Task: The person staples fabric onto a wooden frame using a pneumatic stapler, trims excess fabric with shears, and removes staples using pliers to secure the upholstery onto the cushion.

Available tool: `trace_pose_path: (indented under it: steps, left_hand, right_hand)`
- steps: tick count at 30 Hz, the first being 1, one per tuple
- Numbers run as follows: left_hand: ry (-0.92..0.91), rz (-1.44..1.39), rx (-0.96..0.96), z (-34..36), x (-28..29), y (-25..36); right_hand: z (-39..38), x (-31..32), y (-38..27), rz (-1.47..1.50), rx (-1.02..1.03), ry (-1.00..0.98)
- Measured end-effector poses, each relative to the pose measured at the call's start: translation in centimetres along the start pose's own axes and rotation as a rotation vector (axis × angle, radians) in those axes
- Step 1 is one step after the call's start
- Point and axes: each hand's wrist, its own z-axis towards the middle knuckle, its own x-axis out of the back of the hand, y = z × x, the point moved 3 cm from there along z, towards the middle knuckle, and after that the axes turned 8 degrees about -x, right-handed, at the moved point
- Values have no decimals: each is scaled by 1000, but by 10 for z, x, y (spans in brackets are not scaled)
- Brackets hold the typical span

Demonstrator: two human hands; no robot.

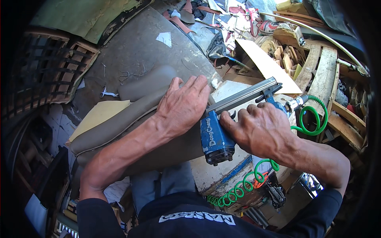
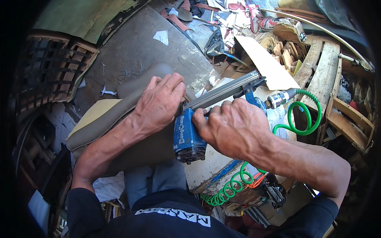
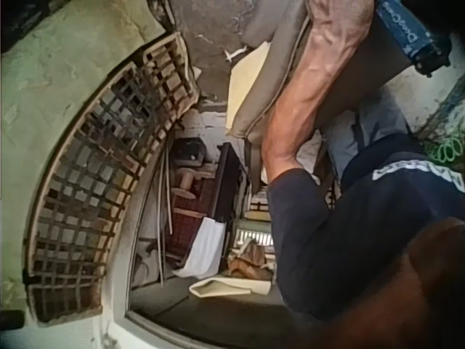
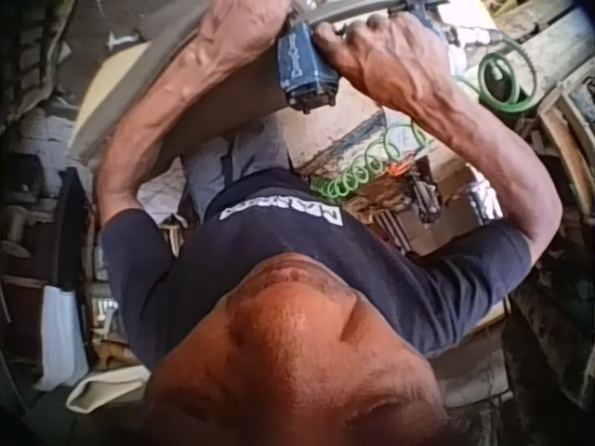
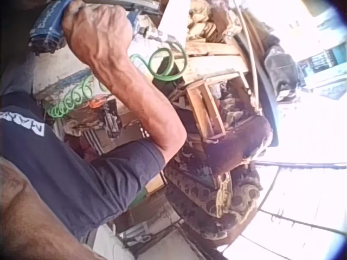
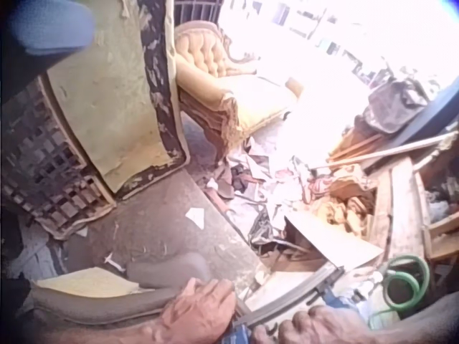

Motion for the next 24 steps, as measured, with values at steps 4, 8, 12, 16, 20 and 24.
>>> trace_pose_path:
  steps: [4, 8, 12, 16, 20, 24]
  left_hand:
    - [8, 6, -13, 2, -1, 1]
    - [-97, -100, -9, 3, 5, -9]
    - [-56, -443, 140, -7, 37, -25]
    - [-106, -418, 190, -18, 29, -34]
    - [-59, -361, 235, -20, 26, -29]
    - [-37, -298, 218, -21, 23, -26]
  right_hand:
    - [9, 10, 0, 44, -43, -100]
    - [4, -1, -1, -39, 0, -28]
    - [-8, -3, -2, -55, 62, 88]
    - [-7, 0, -5, -82, 83, 112]
    - [-5, 4, -7, -115, 104, 184]
    - [-3, 7, -7, -155, 114, 188]
